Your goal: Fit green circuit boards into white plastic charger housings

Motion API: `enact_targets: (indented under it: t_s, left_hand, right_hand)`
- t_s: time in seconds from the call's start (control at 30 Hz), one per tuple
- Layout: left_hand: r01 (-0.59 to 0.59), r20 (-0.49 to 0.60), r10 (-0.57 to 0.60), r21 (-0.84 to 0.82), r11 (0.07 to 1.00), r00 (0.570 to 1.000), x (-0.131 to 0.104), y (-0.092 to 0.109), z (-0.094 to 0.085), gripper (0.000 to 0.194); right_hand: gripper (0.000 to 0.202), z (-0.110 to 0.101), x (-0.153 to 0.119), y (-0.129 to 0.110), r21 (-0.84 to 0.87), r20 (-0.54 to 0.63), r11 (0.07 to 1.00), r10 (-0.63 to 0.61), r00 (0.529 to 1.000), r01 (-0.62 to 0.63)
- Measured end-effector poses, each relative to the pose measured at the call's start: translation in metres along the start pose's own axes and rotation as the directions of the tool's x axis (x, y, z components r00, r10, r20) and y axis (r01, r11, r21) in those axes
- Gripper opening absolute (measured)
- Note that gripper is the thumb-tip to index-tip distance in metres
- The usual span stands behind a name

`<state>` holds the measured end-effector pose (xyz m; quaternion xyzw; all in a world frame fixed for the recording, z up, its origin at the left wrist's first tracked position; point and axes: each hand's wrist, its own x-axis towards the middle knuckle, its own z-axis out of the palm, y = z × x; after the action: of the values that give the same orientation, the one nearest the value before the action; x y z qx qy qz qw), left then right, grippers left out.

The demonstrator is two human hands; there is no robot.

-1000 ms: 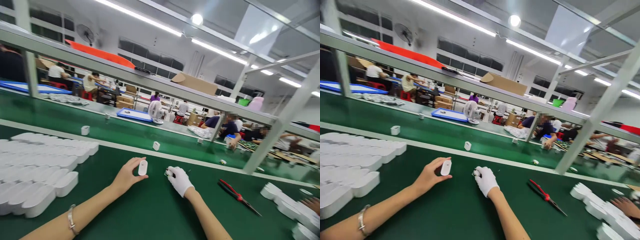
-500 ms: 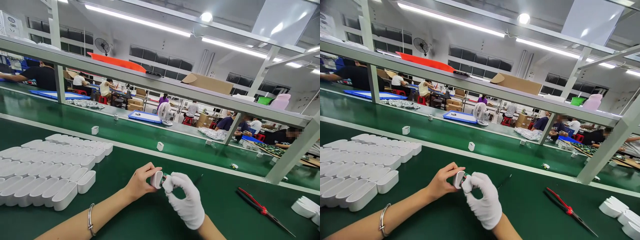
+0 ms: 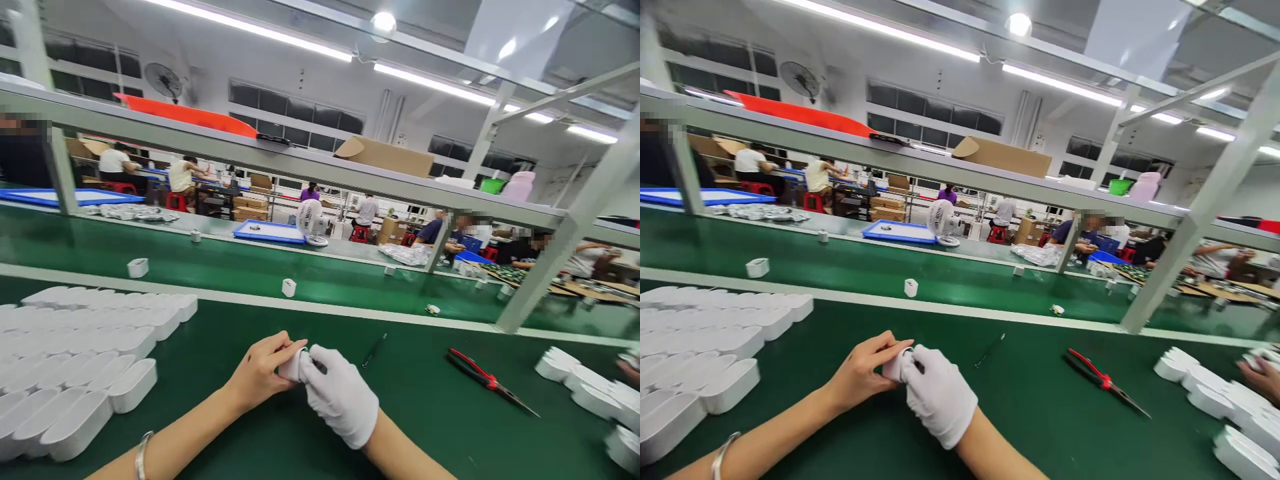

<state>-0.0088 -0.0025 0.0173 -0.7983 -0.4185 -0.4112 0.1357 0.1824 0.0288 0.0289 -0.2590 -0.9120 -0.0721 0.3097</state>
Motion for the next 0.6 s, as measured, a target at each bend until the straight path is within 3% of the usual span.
enact_targets:
  t_s: [0.03,0.13,0.27,0.37,0.47,0.6]
  left_hand:
    - [-0.001,0.017,0.001,-0.015,1.0,1.0,-0.001,-0.001,0.0,0.05]
    - [0.02,0.069,-0.015,-0.07,0.997,0.998,-0.004,-0.006,0.002,0.051]
    - [-0.006,0.045,0.01,-0.101,0.995,0.999,-0.007,-0.007,0.004,0.049]
    - [-0.018,0.015,0.02,-0.122,0.992,1.0,-0.008,-0.003,0.005,0.046]
    - [0.041,0.017,-0.039,-0.166,0.985,0.999,-0.008,0.0,0.007,0.041]
    - [0.064,-0.001,-0.065,-0.174,0.983,0.998,-0.007,0.001,0.008,0.038]
  right_hand:
    - [0.015,-0.005,0.001,-0.002,-0.016,0.023,1.0,-0.005,1.0,0.005]
    - [0.004,-0.019,0.01,-0.007,0.243,0.156,0.96,0.103,0.982,-0.14]
    - [0.019,-0.023,0.019,-0.01,0.588,0.325,0.721,0.205,0.923,-0.367]
    - [0.014,-0.022,0.017,-0.01,0.687,0.27,0.664,0.145,0.952,-0.296]
    - [0.012,-0.027,0.009,-0.006,0.599,0.148,0.794,0.022,0.989,-0.108]
    - [0.052,-0.032,-0.003,0.007,0.55,-0.037,0.835,0.023,0.999,0.001]
